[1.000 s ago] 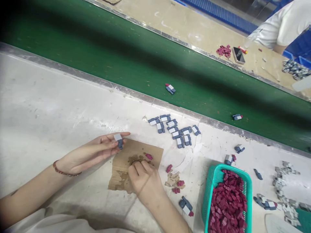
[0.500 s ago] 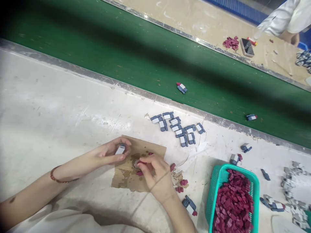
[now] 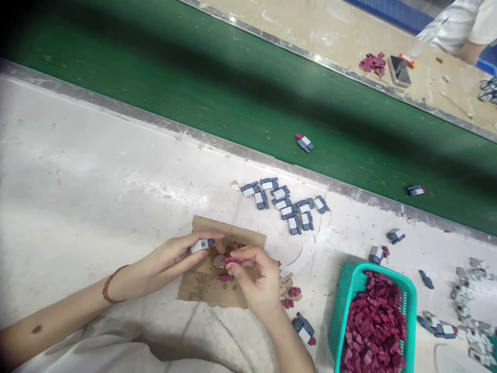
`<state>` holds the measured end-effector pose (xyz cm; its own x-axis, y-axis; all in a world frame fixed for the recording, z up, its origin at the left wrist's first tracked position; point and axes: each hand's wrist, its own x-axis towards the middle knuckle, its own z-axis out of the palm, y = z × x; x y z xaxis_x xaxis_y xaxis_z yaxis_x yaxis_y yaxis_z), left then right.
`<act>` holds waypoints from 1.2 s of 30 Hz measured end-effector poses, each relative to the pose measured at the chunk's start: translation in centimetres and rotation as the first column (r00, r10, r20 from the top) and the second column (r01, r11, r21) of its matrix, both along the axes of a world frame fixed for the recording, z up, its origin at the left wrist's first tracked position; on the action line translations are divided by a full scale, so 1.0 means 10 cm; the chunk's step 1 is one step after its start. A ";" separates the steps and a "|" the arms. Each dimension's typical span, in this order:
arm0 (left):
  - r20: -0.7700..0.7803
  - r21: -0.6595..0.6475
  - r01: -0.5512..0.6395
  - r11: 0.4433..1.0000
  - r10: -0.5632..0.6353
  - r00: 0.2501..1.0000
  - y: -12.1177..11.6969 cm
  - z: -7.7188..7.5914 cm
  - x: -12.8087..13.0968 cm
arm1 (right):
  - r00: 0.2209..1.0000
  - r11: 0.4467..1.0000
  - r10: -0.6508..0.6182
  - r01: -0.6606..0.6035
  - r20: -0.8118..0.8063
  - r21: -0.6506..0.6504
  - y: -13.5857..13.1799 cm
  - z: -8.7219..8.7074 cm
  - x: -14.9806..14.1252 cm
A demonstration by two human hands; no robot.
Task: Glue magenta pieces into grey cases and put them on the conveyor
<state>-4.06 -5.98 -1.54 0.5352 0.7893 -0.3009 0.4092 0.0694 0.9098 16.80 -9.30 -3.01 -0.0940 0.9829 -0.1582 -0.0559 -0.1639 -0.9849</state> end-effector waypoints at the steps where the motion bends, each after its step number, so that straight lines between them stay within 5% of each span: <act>1: 0.017 0.052 0.024 0.998 -0.025 1.000 -0.01 -0.04 0.00 | 1.000 1.000 -0.005 0.005 0.005 0.007 -0.01 0.00 0.00; 4: 0.064 0.187 0.082 0.979 -0.095 0.993 -0.04 -0.16 0.00 | 0.998 0.999 -0.002 -0.001 0.063 0.039 -0.02 -0.01 0.00; 11: 0.143 0.219 -0.005 0.976 -0.027 0.989 -0.09 -0.35 0.00 | 0.995 0.990 0.009 -0.023 0.102 0.142 0.04 0.04 -0.09; 29: 0.116 0.225 0.047 0.973 -0.075 0.990 -0.03 -0.26 0.05 | 0.957 0.972 0.079 -0.136 0.278 0.190 0.07 0.07 -0.16; 36: 0.149 0.267 -0.159 0.951 0.122 0.981 -0.07 -0.28 0.09 | 0.965 0.993 0.097 -0.111 0.244 0.045 0.08 0.09 -0.09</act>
<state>-3.16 -6.64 -4.34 0.4325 0.9016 0.0041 0.2911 -0.1439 0.9458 15.92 -8.47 -2.14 -0.1626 0.9779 -0.1316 0.1988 -0.0982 -0.9751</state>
